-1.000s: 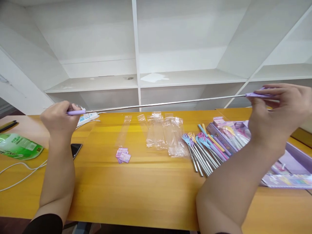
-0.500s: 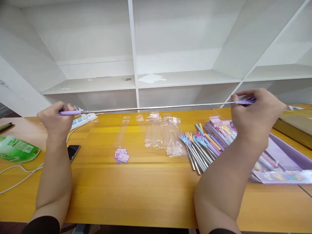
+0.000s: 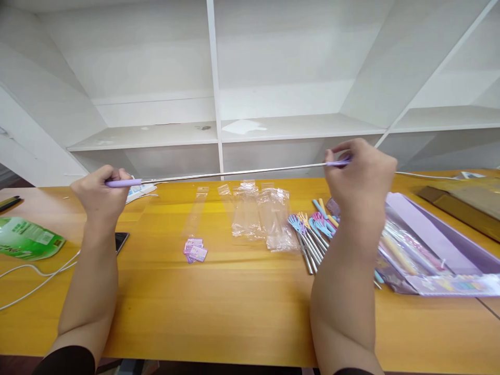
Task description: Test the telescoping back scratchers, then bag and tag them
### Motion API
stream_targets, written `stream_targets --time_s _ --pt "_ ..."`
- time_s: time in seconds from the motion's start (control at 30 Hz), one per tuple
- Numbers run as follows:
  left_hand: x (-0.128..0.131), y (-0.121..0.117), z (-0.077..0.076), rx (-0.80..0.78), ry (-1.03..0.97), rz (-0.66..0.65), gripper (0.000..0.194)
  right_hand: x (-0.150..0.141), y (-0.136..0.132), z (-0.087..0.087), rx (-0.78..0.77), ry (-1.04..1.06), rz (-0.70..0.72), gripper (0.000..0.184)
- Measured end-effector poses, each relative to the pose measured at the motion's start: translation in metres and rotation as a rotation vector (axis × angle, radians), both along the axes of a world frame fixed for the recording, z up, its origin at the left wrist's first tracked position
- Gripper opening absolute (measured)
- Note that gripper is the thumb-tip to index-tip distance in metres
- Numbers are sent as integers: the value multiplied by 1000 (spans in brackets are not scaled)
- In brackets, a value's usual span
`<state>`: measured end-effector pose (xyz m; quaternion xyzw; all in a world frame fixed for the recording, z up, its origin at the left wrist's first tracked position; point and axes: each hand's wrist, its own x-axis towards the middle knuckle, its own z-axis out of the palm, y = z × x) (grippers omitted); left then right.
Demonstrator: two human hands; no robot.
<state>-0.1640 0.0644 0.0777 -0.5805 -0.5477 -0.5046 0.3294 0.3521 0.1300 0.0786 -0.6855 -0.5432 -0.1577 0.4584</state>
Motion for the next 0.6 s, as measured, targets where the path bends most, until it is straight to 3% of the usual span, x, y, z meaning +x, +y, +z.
stream_targets --time_s 0.2,0.43,0.6 --pt "31 -2 -15 -60 30 -72 45 -50 -14 -4 -13 -117 203 17" --pt "48 -11 -15 -37 35 -88 42 -71 -19 -5 -47 -126 173 20" --pt "75 -16 -27 -138 63 -160 35 -109 -29 -11 -76 -158 198 23"
